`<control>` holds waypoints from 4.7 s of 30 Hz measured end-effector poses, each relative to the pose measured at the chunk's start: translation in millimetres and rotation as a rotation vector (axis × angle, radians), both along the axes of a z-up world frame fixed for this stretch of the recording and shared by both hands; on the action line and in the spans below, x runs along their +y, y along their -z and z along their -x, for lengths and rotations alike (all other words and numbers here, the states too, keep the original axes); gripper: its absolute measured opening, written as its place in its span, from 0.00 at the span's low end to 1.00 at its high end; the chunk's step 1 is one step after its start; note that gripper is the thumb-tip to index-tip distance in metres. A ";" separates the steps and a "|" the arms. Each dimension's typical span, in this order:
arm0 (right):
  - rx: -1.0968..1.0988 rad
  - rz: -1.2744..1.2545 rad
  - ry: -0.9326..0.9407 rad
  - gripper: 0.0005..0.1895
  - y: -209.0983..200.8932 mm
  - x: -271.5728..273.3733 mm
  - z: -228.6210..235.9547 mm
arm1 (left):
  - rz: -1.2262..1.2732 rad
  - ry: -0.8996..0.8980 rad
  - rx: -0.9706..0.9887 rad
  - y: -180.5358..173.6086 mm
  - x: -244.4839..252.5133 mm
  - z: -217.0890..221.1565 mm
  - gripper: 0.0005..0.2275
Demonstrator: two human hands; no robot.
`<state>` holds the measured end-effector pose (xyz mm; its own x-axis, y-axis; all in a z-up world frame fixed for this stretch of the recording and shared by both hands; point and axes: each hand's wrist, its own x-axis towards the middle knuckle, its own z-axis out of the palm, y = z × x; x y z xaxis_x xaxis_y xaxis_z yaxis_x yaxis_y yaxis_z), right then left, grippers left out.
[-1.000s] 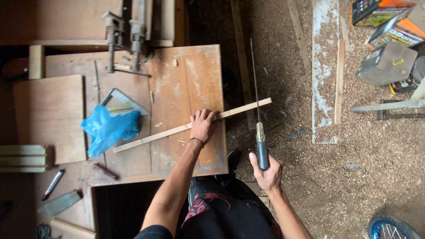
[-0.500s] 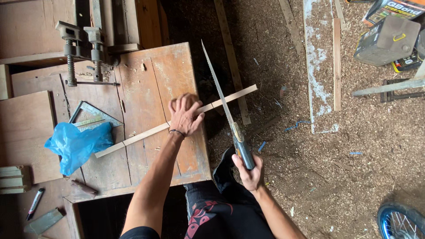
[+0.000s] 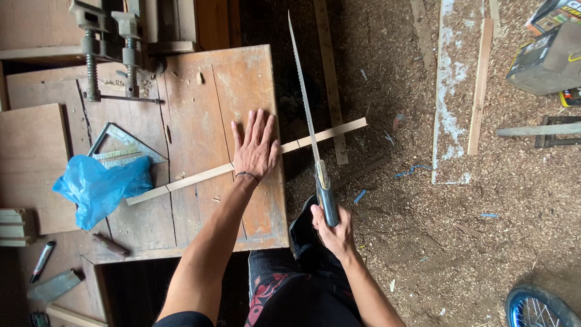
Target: The person saws a thin wooden strip on a workbench, then marks it with a marker and saws it again. The person uses a hand saw and a marker to cut and mark the wood.
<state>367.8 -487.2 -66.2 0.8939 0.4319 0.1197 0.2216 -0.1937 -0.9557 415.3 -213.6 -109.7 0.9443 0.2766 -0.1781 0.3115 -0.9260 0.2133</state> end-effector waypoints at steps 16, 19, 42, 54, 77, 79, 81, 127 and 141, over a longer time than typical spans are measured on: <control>0.133 -0.023 0.106 0.17 -23.5 -6.5 -0.3 | 0.064 -0.025 0.074 -27.8 -24.8 29.7 0.38; 0.193 -0.018 0.108 0.16 -16.0 -11.8 9.3 | -0.017 -0.156 0.089 -26.4 -27.6 31.5 0.35; -0.019 0.033 0.208 0.11 60.3 -29.8 108.8 | -0.032 -0.124 -0.129 -13.0 -33.7 48.3 0.34; 0.012 0.005 0.251 0.09 84.3 -22.8 115.3 | -0.038 -0.121 -0.131 -12.7 -35.1 49.2 0.35; 0.065 0.059 0.216 0.17 69.9 -23.1 110.1 | -0.086 -0.098 -0.065 -5.5 -29.3 43.2 0.37; 0.097 0.047 0.221 0.17 66.0 -27.4 114.2 | -0.121 -0.088 -0.061 -3.2 -29.0 44.2 0.38; 0.080 0.060 0.222 0.17 62.5 -28.6 114.4 | -0.102 -0.010 -0.143 -2.9 -26.2 46.0 0.42; 0.057 0.074 0.244 0.15 64.9 -30.2 133.7 | -0.039 0.372 0.037 -12.8 -19.9 49.5 0.27; 0.097 0.057 0.269 0.13 64.7 -27.2 133.0 | -0.041 0.374 -0.034 -9.6 -20.3 50.1 0.26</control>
